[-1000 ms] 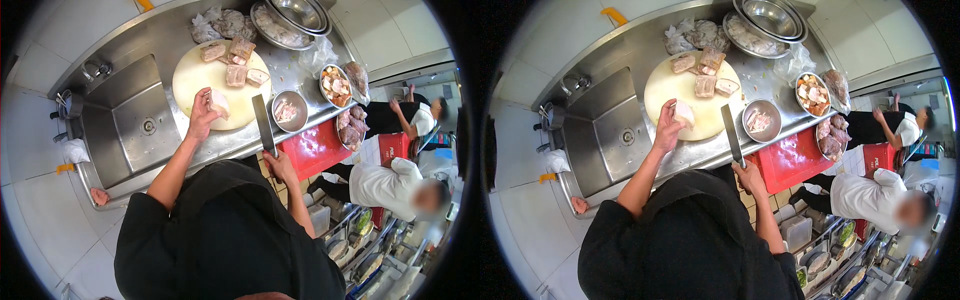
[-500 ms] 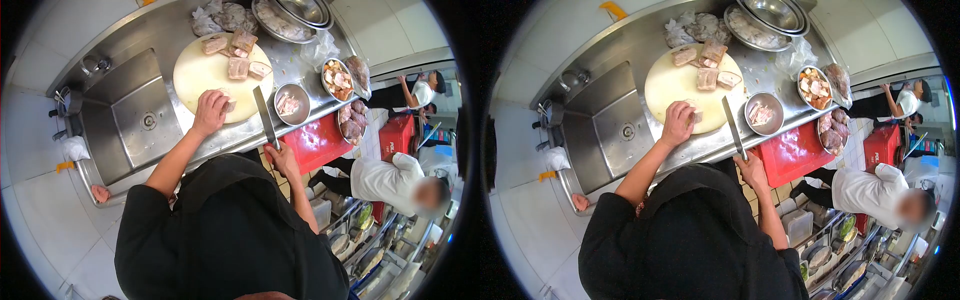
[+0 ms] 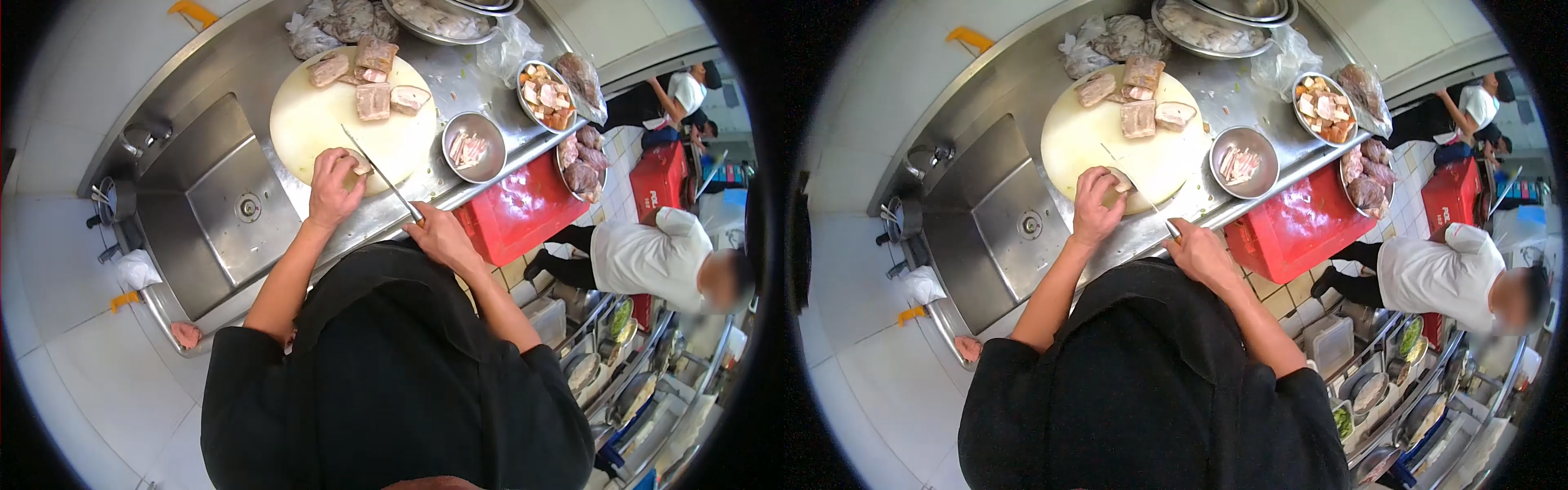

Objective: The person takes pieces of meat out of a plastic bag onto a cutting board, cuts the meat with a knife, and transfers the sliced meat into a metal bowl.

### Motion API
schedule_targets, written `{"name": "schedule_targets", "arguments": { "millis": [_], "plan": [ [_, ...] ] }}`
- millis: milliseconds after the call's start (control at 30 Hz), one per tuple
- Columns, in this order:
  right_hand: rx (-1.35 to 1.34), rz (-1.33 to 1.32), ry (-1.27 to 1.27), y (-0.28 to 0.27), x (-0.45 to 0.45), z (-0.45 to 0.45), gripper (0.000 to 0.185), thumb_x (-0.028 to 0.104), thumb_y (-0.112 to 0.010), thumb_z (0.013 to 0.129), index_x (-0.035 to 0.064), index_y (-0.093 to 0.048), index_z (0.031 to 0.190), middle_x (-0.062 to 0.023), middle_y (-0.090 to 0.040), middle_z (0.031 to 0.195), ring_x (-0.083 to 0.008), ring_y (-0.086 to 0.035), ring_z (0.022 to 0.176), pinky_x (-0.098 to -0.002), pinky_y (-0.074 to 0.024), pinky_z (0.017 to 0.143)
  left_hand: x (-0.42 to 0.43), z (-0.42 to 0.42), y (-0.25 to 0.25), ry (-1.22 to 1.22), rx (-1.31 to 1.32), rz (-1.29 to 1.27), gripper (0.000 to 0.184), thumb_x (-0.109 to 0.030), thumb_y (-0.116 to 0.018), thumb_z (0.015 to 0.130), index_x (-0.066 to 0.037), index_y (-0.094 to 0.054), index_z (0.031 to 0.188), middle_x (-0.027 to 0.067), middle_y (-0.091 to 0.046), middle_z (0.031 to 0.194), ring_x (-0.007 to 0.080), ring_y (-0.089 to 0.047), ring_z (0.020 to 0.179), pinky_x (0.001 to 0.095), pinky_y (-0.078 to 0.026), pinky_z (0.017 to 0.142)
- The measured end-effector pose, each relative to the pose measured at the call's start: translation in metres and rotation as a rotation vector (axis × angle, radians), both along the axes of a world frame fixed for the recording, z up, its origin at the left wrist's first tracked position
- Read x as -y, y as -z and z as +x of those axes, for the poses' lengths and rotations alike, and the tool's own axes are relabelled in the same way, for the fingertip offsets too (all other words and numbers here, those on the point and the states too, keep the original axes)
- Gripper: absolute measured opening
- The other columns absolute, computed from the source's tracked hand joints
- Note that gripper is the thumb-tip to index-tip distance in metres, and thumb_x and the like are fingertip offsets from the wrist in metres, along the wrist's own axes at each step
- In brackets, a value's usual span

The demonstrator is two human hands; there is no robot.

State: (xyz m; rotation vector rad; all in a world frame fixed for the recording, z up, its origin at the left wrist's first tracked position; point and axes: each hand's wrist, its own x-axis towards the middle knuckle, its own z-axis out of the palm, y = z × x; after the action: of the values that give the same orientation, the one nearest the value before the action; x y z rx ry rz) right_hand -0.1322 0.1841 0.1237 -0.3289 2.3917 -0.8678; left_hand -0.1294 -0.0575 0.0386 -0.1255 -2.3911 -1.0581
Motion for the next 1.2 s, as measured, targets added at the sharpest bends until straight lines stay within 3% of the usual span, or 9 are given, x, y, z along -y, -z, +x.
{"name": "schedule_targets", "arguments": {
  "millis": [300, 400, 600, 700, 800, 1100, 1200],
  "plan": [
    [0.018, -0.045, -0.009, -0.03, 0.0, -0.003, 0.044, 0.034, -0.065, 0.1, -0.0004, -0.066, 0.127, -0.0288, -0.071, 0.09, -0.0468, -0.069, 0.094, -0.0534, -0.0529, 0.083, 0.001, 0.0, -0.001, -0.032, 0.017, -0.176, 0.037, -0.009, -0.079, 0.07, -0.003, -0.067, 0.105, 0.0147, -0.06, 0.114, 0.0382, -0.055, 0.113, 0.0495, -0.046, 0.098],
    [0.01, -0.064, 0.008, -0.048, 0.002, -0.003, 0.045, 0.039, -0.057, 0.105, -0.0006, -0.067, 0.124, -0.0289, -0.07, 0.085, -0.0473, -0.069, 0.091, -0.0539, -0.0526, 0.081, 0.001, 0.0, 0.008, -0.025, 0.016, -0.126, 0.04, -0.009, -0.08, 0.069, -0.002, -0.068, 0.107, 0.0159, -0.061, 0.117, 0.0398, -0.054, 0.114, 0.0504, -0.044, 0.1],
    [0.07, -0.085, -0.038, -0.056, -0.002, -0.006, 0.044, 0.037, -0.054, 0.107, -0.0007, -0.066, 0.127, -0.0284, -0.07, 0.089, -0.0463, -0.068, 0.092, -0.053, -0.0515, 0.081, 0.001, 0.0, 0.009, -0.02, 0.063, -0.122, 0.047, -0.012, -0.083, 0.072, -0.002, -0.07, 0.115, 0.019, -0.06, 0.124, 0.0425, -0.051, 0.12, 0.0509, -0.041, 0.105],
    [0.056, -0.102, -0.034, -0.057, -0.003, -0.008, 0.042, 0.035, -0.054, 0.107, -0.0016, -0.066, 0.124, -0.028, -0.07, 0.087, -0.0471, -0.068, 0.088, -0.0548, -0.0505, 0.078, 0.001, 0.0, 0.008, -0.017, 0.086, -0.121, 0.05, -0.014, -0.085, 0.072, -0.002, -0.07, 0.118, 0.0196, -0.06, 0.126, 0.0425, -0.05, 0.122, 0.0508, -0.041, 0.105],
    [-0.056, -0.13, -0.039, -0.052, -0.006, -0.007, 0.038, 0.037, -0.051, 0.108, 0.0014, -0.065, 0.106, -0.0266, -0.067, 0.075, -0.0472, -0.068, 0.078, -0.0569, -0.0523, 0.07, 0.0, 0.0, 0.01, -0.019, 0.094, -0.1, 0.049, -0.014, -0.084, 0.072, -0.003, -0.07, 0.118, 0.0194, -0.06, 0.126, 0.0421, -0.051, 0.122, 0.0504, -0.04, 0.106],
    [-0.158, -0.055, -0.107, -0.05, -0.002, -0.018, 0.036, 0.037, -0.053, 0.107, 0.0036, -0.066, 0.105, -0.0244, -0.066, 0.068, -0.043, -0.068, 0.069, -0.0545, -0.0541, 0.063, -0.003, -0.002, 0.014, -0.035, 0.088, -0.047, 0.046, -0.011, -0.08, 0.071, -0.002, -0.07, 0.115, 0.0186, -0.06, 0.123, 0.0415, -0.051, 0.121, 0.0498, -0.039, 0.106],
    [-0.061, 0.025, -0.114, -0.055, 0.002, -0.023, 0.037, 0.035, -0.057, 0.106, 0.0018, -0.069, 0.118, -0.0269, -0.068, 0.078, -0.0467, -0.067, 0.076, -0.0552, -0.0527, 0.069, -0.003, -0.004, 0.014, -0.034, 0.091, -0.036, 0.046, -0.01, -0.079, 0.07, -0.001, -0.07, 0.115, 0.0188, -0.059, 0.122, 0.0413, -0.051, 0.12, 0.0502, -0.039, 0.106]
  ]
}}
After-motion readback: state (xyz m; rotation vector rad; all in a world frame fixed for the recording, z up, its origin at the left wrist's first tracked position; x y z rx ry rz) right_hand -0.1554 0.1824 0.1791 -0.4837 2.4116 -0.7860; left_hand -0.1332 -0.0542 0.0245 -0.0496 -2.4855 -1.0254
